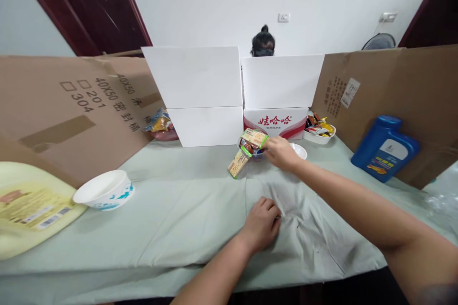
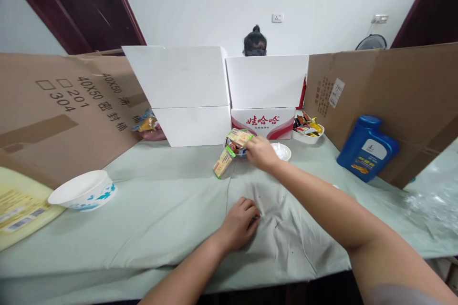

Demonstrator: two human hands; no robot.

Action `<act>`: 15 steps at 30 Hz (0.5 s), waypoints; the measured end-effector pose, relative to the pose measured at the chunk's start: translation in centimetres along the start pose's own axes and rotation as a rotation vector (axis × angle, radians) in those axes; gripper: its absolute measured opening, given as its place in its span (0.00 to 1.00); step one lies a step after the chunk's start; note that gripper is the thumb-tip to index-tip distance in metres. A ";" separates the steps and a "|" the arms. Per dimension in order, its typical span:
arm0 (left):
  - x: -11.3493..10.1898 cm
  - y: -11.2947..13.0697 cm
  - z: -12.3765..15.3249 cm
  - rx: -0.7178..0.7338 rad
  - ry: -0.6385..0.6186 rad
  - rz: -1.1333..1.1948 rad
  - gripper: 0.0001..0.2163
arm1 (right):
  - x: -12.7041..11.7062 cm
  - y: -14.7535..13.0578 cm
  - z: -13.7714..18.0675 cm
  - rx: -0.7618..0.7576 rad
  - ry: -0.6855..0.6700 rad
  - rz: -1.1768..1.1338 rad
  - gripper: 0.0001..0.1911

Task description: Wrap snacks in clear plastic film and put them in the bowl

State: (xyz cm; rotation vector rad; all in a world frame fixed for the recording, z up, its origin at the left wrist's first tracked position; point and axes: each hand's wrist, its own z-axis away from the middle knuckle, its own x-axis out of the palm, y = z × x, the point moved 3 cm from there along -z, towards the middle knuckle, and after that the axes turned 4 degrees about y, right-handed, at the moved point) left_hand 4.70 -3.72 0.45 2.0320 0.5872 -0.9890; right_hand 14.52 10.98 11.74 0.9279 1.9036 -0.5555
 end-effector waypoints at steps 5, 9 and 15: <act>0.5 -0.6 0.0 -0.033 0.014 0.043 0.07 | 4.4 -6.2 -2.1 -0.437 -0.072 0.079 0.20; 0.8 -1.0 0.1 -0.013 0.026 0.088 0.08 | 6.4 -7.1 -3.2 -0.441 -0.084 0.118 0.15; 0.8 -1.1 0.2 -0.054 -0.001 0.072 0.08 | 4.2 -5.9 -4.2 -0.297 -0.034 0.108 0.14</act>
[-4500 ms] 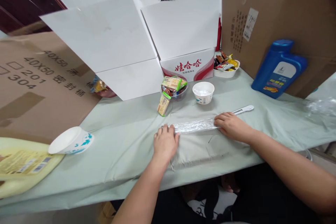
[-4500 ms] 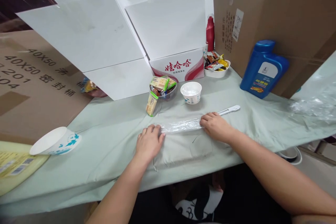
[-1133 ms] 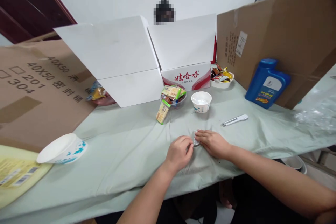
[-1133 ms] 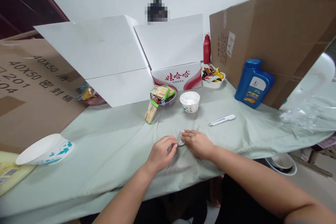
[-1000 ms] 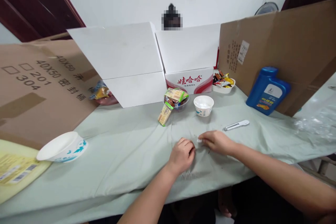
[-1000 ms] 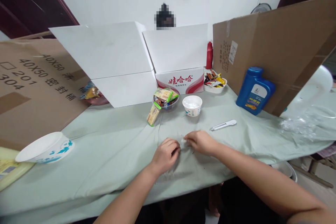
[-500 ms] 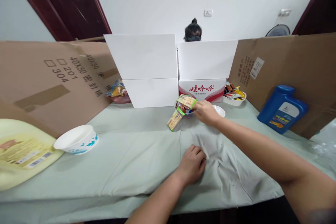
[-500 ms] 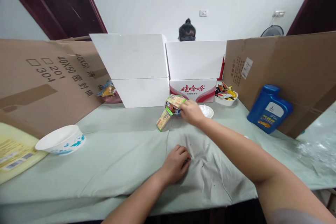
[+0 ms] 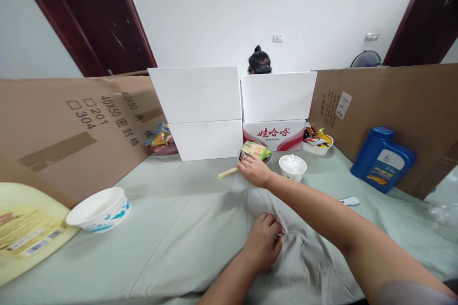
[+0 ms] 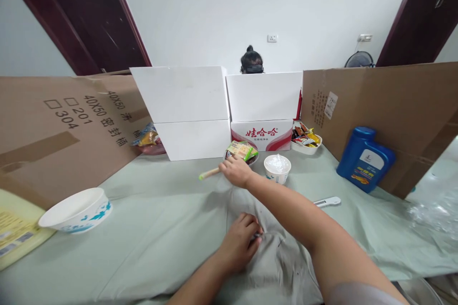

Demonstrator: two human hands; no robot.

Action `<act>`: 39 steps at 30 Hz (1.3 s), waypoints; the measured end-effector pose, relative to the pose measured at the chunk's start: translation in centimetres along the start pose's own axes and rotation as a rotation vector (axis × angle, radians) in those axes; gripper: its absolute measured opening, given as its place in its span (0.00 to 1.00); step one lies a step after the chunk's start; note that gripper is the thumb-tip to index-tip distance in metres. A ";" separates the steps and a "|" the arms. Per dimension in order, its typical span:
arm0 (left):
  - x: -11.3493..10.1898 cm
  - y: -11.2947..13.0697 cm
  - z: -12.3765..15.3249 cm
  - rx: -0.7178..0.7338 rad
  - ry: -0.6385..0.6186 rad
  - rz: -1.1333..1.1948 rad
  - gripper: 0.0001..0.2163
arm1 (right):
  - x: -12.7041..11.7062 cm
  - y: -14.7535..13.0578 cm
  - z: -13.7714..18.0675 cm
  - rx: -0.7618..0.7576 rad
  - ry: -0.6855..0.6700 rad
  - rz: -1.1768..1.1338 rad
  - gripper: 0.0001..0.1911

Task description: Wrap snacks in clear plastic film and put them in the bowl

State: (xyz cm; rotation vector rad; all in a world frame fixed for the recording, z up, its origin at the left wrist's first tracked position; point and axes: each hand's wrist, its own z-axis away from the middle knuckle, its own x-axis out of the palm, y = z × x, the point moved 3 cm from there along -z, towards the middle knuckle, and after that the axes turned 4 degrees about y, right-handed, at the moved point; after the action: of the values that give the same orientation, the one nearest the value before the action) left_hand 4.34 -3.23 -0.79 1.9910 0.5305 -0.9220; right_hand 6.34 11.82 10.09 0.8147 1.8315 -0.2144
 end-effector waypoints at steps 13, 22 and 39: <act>0.4 0.0 -0.4 -0.040 -0.031 -0.029 0.07 | -0.6 9.3 0.0 0.549 -0.038 -0.100 0.19; -0.3 0.7 -0.2 -0.026 -0.042 -0.055 0.06 | -0.7 8.0 9.4 0.521 -0.065 -0.011 0.18; 0.1 0.5 -0.5 -0.056 -0.050 -0.035 0.06 | -1.2 22.5 16.0 1.222 -0.051 -0.150 0.24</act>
State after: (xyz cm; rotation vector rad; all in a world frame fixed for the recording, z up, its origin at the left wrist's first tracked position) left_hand 4.99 -3.08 -0.43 1.9092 0.5581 -0.9661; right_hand 32.71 20.17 9.58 1.4377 1.5963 -1.5215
